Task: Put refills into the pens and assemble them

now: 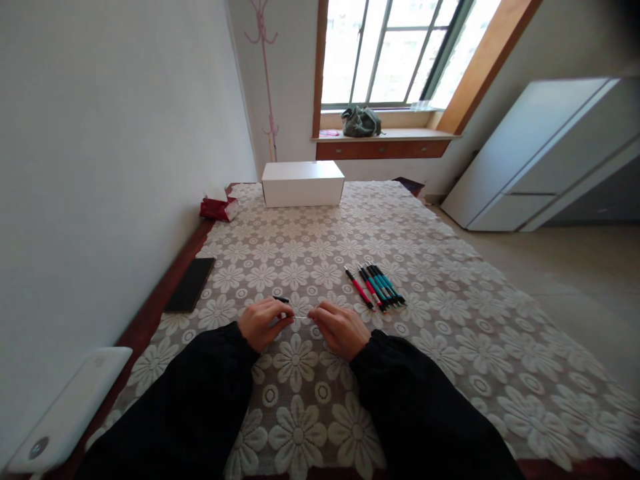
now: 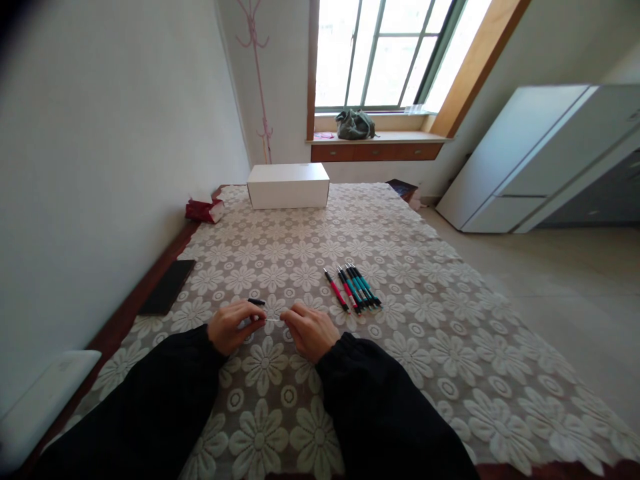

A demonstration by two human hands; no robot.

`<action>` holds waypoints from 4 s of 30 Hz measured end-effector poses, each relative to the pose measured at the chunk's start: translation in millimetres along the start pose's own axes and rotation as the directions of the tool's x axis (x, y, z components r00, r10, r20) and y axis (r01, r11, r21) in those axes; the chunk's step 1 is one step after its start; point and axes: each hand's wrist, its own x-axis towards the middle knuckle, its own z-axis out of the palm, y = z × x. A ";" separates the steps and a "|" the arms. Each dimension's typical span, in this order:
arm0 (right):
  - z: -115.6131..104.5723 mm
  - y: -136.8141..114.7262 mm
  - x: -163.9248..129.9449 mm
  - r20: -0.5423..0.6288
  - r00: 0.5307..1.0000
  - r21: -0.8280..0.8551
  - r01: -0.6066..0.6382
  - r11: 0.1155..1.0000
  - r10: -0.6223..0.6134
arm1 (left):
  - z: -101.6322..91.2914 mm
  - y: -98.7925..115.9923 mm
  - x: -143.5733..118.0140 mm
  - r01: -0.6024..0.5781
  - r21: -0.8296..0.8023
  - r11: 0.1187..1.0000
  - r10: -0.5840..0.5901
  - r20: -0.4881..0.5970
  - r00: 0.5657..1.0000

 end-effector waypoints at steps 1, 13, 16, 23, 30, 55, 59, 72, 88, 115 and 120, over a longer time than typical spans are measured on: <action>0.6 -0.5 0.1 0.008 1.000 0.017 0.004 1.000 -0.004 | -0.1 1.6 0.3 -0.008 0.008 1.000 0.008 -0.003 1.000; 4.5 -6.2 2.7 -0.058 0.995 0.243 -0.062 0.968 0.078 | -4.1 0.2 -0.3 -0.009 0.097 0.995 0.018 -0.096 0.995; 5.7 -2.3 1.5 -0.094 0.988 0.202 -0.104 0.974 0.125 | -4.8 -5.1 0.2 0.095 0.190 0.977 -0.072 -0.124 0.990; 9.1 5.8 -0.9 -0.079 0.984 0.015 -0.160 0.987 0.161 | 1.7 -20.2 -1.4 0.220 0.291 0.931 -0.200 -0.097 0.975; 5.3 3.9 0.1 -0.058 0.985 -0.044 -0.168 0.985 0.165 | 0.0 -15.9 -0.5 0.187 0.192 0.963 -0.174 -0.082 0.981; 3.8 1.5 -0.1 -0.045 0.997 0.000 -0.067 0.998 0.067 | 2.5 -6.3 -2.1 0.015 -0.044 0.999 -0.018 -0.066 0.998; 3.9 1.6 -0.3 -0.039 0.997 0.004 -0.066 0.998 0.066 | 2.0 -5.8 -1.9 0.009 -0.069 0.998 -0.014 -0.065 0.998; 3.2 0.6 -0.7 -0.078 0.996 -0.054 -0.040 0.998 0.035 | 2.5 -4.1 -1.3 0.002 -0.068 0.998 -0.006 -0.068 0.998; 8.0 -6.0 0.3 -0.068 0.997 0.178 -0.015 0.984 0.027 | 1.3 1.1 -0.7 -0.032 -0.114 0.993 0.030 -0.016 0.999; 10.3 -14.0 1.1 -0.034 0.994 0.222 -0.098 0.970 0.109 | 1.2 5.8 -2.8 0.005 -0.121 0.993 -0.003 0.020 1.000; 11.2 -12.1 0.5 -0.053 0.993 0.216 -0.096 0.972 0.109 | -0.5 4.2 -2.3 0.087 -0.008 0.996 -0.087 0.034 0.996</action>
